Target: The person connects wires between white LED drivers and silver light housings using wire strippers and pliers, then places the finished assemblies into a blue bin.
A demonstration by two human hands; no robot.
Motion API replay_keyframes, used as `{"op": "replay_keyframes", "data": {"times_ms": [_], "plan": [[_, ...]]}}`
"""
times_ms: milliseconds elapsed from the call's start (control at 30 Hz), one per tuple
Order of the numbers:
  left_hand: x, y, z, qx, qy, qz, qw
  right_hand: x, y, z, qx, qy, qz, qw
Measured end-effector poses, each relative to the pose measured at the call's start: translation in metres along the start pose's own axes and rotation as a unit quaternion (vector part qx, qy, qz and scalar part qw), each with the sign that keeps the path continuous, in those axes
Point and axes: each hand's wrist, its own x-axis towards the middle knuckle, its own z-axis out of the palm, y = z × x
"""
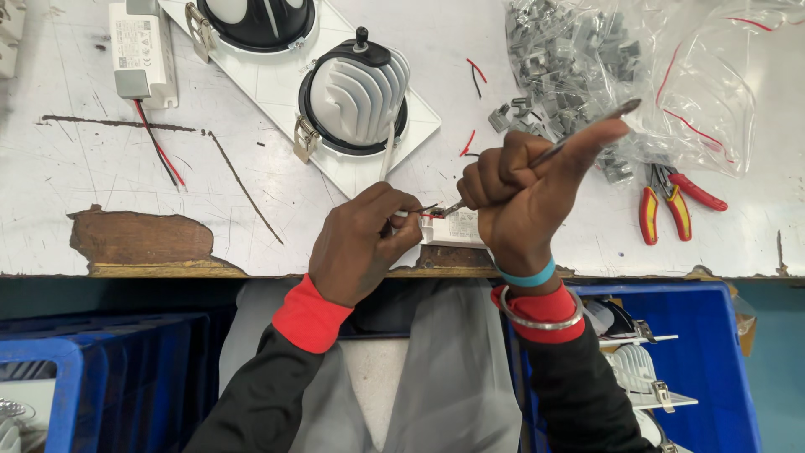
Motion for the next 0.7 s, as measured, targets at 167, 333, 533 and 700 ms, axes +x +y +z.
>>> {"op": "replay_keyframes", "data": {"times_ms": [167, 333, 533, 700], "plan": [[0.001, 0.0, 0.0, 0.005, 0.001, 0.006, 1.0, 0.002, 0.0, 0.002, 0.005, 0.026, -0.008, 1.0], [0.002, 0.001, -0.001, 0.01, -0.005, 0.004, 1.0, 0.003, 0.001, 0.004, 0.0, 0.042, -0.01, 0.999], [0.002, -0.002, 0.0, 0.007, -0.013, 0.005, 1.0, -0.001, 0.005, 0.01, -0.026, 0.053, -0.009, 0.998], [0.003, -0.002, 0.002, 0.026, -0.013, 0.006, 1.0, -0.006, 0.011, 0.011, -0.01, 0.085, -0.028, 0.996]]}}
